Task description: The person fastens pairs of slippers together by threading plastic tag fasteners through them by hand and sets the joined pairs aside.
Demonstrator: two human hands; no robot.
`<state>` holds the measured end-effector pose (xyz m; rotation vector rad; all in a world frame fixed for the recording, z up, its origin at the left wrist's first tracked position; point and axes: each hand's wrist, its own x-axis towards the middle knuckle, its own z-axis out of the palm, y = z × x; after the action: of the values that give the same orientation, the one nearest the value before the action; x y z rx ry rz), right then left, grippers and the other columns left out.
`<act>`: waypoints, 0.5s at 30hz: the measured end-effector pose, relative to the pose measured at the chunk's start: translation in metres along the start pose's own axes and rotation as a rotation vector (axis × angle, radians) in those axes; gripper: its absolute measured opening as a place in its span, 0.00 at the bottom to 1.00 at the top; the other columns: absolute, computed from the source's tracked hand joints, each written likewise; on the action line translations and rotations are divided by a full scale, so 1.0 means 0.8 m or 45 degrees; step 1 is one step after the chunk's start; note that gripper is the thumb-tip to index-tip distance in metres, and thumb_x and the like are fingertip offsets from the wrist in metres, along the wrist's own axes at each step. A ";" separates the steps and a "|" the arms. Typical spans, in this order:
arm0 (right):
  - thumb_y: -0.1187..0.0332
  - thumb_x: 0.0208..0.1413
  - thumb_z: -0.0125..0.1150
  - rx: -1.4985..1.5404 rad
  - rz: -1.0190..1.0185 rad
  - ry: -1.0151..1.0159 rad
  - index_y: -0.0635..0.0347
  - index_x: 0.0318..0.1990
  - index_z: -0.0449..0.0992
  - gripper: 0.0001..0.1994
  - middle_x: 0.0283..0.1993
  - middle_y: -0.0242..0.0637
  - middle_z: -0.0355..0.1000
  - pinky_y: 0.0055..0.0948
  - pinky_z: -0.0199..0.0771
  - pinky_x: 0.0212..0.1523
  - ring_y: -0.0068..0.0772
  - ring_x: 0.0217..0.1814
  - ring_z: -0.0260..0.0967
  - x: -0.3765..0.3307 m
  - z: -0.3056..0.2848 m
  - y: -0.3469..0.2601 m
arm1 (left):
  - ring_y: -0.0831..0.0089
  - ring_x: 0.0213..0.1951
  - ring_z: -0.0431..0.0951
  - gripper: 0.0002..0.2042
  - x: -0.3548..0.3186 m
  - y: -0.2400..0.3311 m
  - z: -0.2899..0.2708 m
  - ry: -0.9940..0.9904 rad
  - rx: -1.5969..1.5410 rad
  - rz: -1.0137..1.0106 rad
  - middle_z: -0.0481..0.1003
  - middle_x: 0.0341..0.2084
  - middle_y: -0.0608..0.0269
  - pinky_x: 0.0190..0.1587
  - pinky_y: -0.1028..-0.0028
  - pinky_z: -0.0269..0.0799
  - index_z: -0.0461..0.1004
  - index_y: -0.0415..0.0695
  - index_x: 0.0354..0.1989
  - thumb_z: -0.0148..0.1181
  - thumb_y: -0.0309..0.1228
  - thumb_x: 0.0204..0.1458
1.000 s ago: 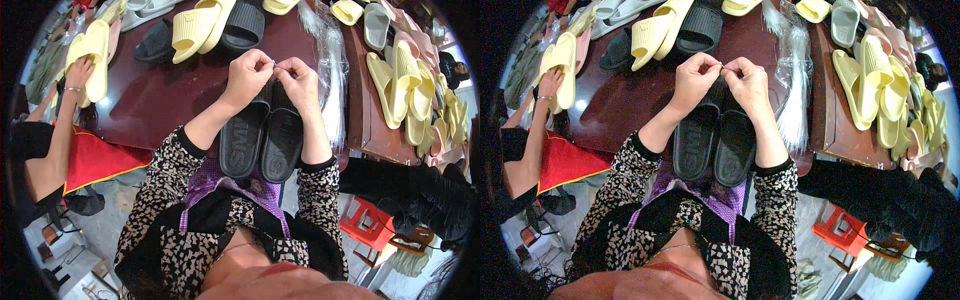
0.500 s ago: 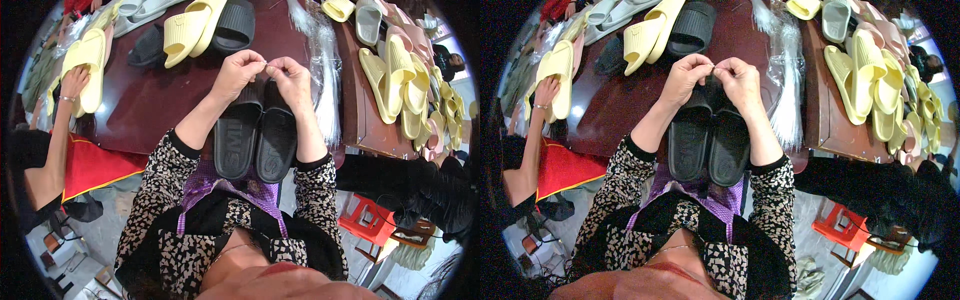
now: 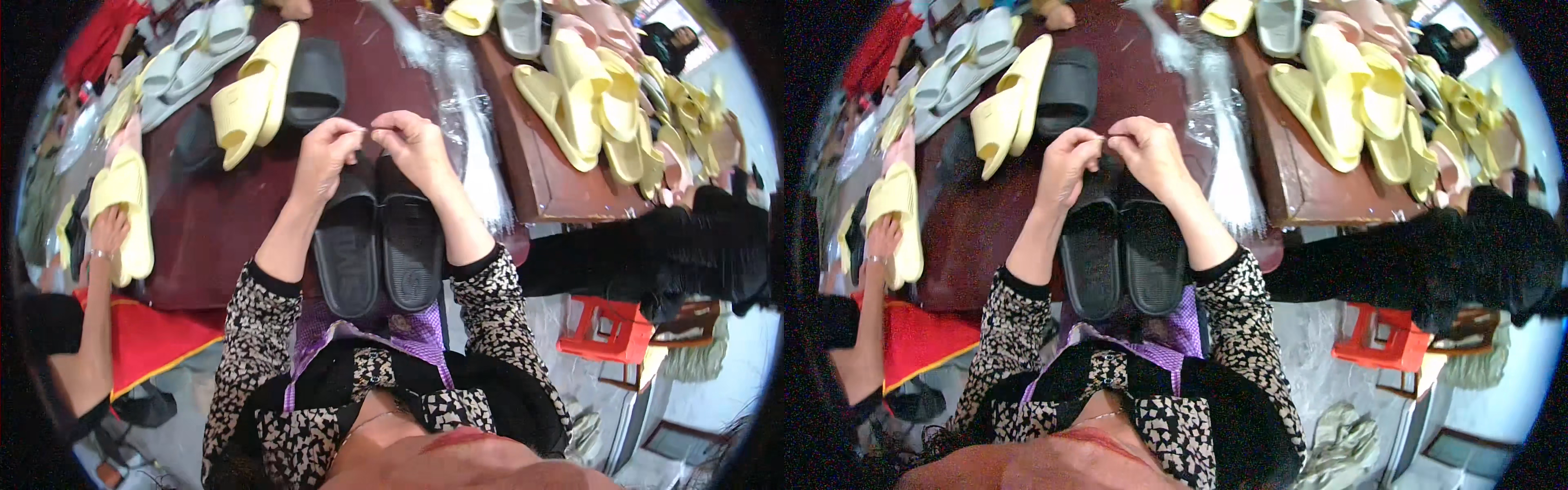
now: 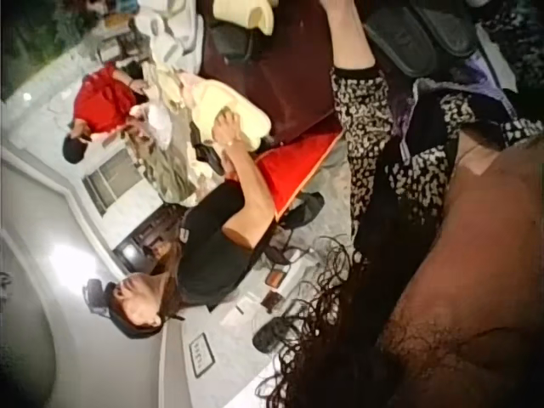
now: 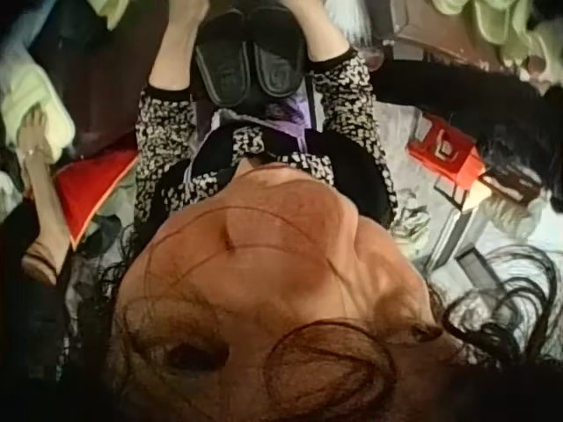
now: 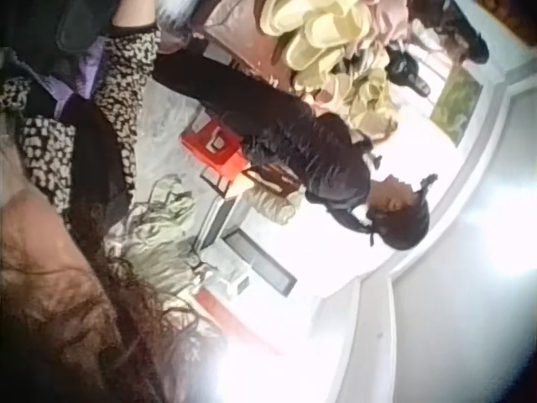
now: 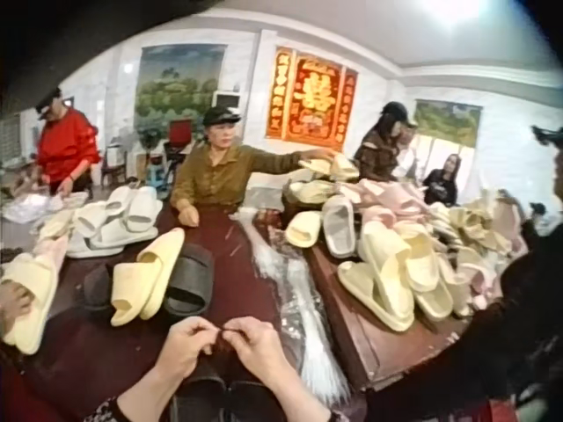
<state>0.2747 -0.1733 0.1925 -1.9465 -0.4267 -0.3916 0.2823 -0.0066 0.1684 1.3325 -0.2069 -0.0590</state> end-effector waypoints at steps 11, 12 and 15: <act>0.69 0.52 0.48 0.008 -1.531 0.815 0.68 0.35 0.73 0.11 0.30 0.50 0.71 0.40 0.74 0.32 0.48 0.36 0.71 -0.036 -0.153 -0.149 | 0.82 0.26 0.71 0.10 0.015 -0.006 -0.011 0.343 0.050 0.042 0.72 0.32 0.67 0.29 0.83 0.68 0.70 0.38 0.42 0.52 0.22 0.51; 0.60 0.52 0.48 -0.098 -1.343 0.817 0.67 0.36 0.73 0.17 0.30 0.52 0.70 0.47 0.72 0.30 0.50 0.29 0.69 -0.087 -0.198 -0.163 | 0.82 0.27 0.72 0.10 0.016 -0.005 -0.003 0.276 -0.033 0.047 0.72 0.32 0.67 0.30 0.84 0.68 0.70 0.38 0.42 0.53 0.21 0.51; 0.54 0.53 0.45 0.962 -1.808 0.933 0.64 0.32 0.71 0.20 0.28 0.53 0.68 0.44 0.67 0.25 0.44 0.23 0.63 -0.072 -0.167 -0.214 | 0.78 0.32 0.73 0.16 -0.001 0.023 -0.009 0.033 -0.107 0.239 0.70 0.41 0.61 0.35 0.80 0.70 0.65 0.37 0.49 0.53 0.24 0.52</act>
<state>0.1339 -0.2376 0.3549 -0.4216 -1.1890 -1.4940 0.2814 0.0049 0.1848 1.2241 -0.3034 0.1068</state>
